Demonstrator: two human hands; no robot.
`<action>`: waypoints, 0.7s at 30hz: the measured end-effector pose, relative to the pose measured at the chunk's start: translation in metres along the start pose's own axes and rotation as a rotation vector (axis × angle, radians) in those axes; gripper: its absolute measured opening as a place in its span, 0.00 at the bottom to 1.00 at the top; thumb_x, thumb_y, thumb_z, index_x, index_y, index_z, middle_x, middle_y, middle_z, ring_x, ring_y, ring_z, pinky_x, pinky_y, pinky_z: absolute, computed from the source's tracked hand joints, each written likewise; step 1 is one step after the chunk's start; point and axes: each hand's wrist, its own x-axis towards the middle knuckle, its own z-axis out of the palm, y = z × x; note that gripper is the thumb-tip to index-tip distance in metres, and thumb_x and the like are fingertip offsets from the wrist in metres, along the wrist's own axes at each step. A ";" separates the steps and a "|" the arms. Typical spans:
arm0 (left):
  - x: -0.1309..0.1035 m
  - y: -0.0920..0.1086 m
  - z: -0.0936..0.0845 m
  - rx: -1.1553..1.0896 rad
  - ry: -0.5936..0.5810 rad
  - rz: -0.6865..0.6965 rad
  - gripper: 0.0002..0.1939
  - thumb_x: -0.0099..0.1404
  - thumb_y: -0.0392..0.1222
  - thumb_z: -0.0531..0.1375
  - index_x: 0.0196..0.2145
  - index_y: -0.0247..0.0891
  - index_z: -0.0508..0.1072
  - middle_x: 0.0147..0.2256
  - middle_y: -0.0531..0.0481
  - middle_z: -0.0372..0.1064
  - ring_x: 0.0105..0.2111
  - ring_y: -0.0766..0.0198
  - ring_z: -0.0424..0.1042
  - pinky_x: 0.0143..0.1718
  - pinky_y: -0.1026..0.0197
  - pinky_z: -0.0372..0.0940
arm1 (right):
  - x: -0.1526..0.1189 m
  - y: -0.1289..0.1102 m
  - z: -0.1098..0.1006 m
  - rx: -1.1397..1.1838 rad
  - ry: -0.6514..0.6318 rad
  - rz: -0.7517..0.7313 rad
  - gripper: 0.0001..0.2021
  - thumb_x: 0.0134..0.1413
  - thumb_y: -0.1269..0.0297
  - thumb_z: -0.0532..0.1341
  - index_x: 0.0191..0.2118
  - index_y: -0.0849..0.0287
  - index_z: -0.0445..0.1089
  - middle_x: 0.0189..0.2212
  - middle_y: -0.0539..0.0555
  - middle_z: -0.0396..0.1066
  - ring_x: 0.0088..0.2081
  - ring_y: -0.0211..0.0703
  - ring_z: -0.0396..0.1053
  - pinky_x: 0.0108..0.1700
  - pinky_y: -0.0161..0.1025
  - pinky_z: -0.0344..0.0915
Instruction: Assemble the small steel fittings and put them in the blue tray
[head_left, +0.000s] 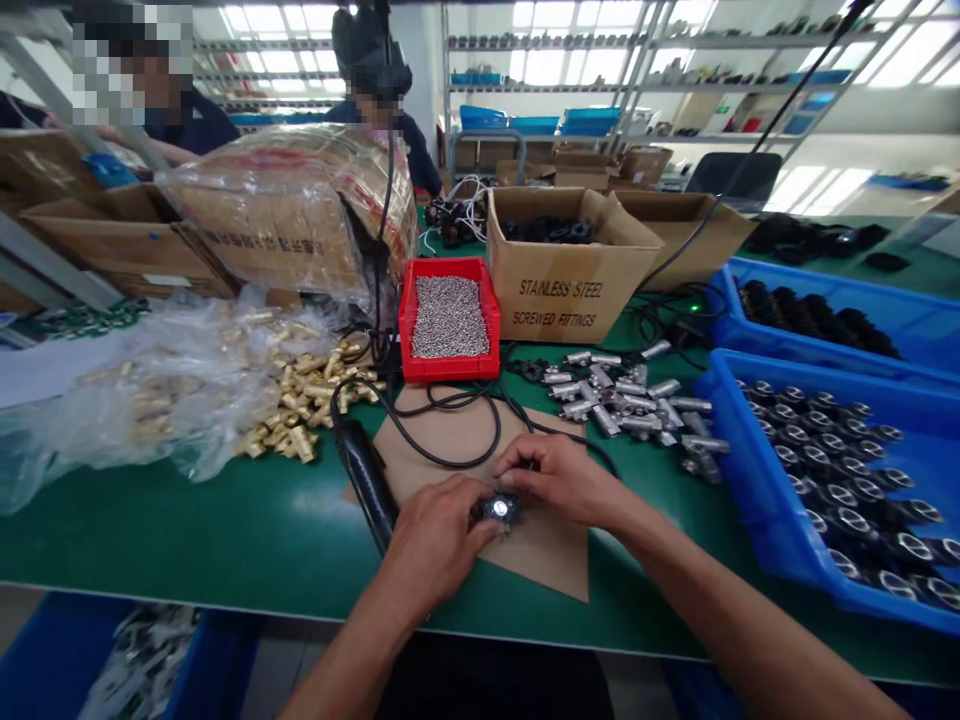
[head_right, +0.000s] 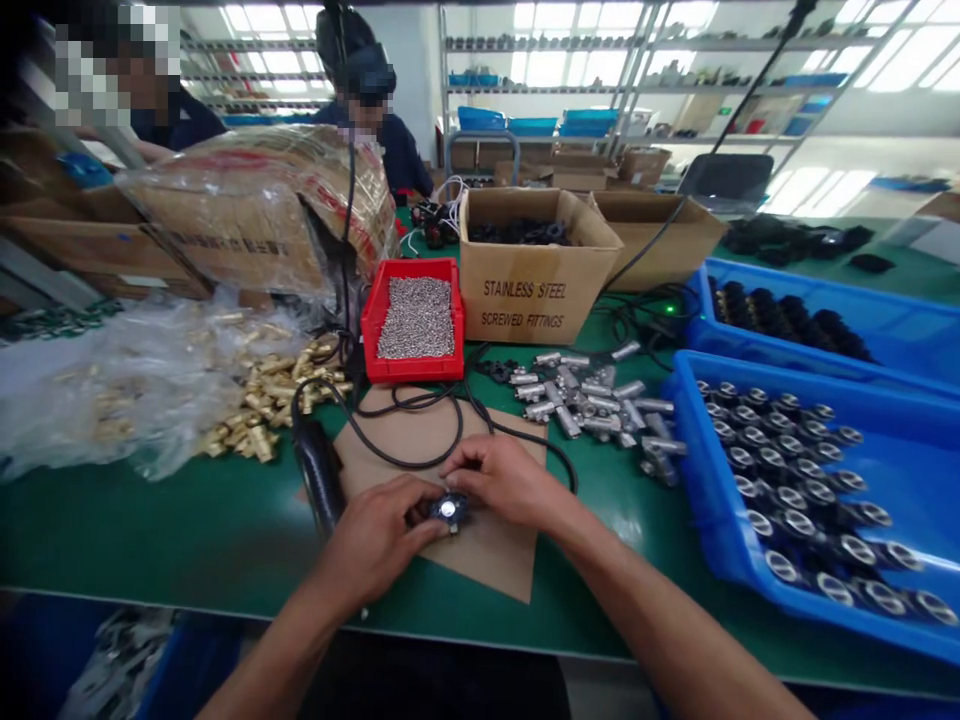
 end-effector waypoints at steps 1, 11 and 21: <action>0.000 0.000 0.000 0.012 0.002 -0.001 0.06 0.62 0.40 0.63 0.38 0.43 0.73 0.35 0.53 0.71 0.37 0.60 0.69 0.37 0.62 0.59 | -0.002 0.002 0.003 0.005 -0.008 -0.026 0.05 0.53 0.69 0.62 0.33 0.61 0.76 0.31 0.52 0.74 0.31 0.36 0.70 0.35 0.33 0.65; 0.001 -0.003 0.004 0.044 -0.007 -0.058 0.06 0.61 0.42 0.64 0.36 0.42 0.72 0.34 0.53 0.72 0.35 0.59 0.70 0.35 0.61 0.59 | -0.004 0.014 0.019 0.163 -0.017 0.180 0.06 0.49 0.64 0.64 0.31 0.63 0.73 0.27 0.52 0.74 0.28 0.37 0.67 0.30 0.33 0.62; 0.001 -0.005 0.004 0.026 0.007 -0.041 0.07 0.60 0.43 0.65 0.38 0.43 0.73 0.36 0.52 0.73 0.36 0.58 0.71 0.36 0.60 0.59 | 0.023 0.006 0.000 -0.080 0.011 0.035 0.08 0.55 0.61 0.62 0.36 0.61 0.71 0.29 0.52 0.72 0.31 0.39 0.68 0.34 0.36 0.63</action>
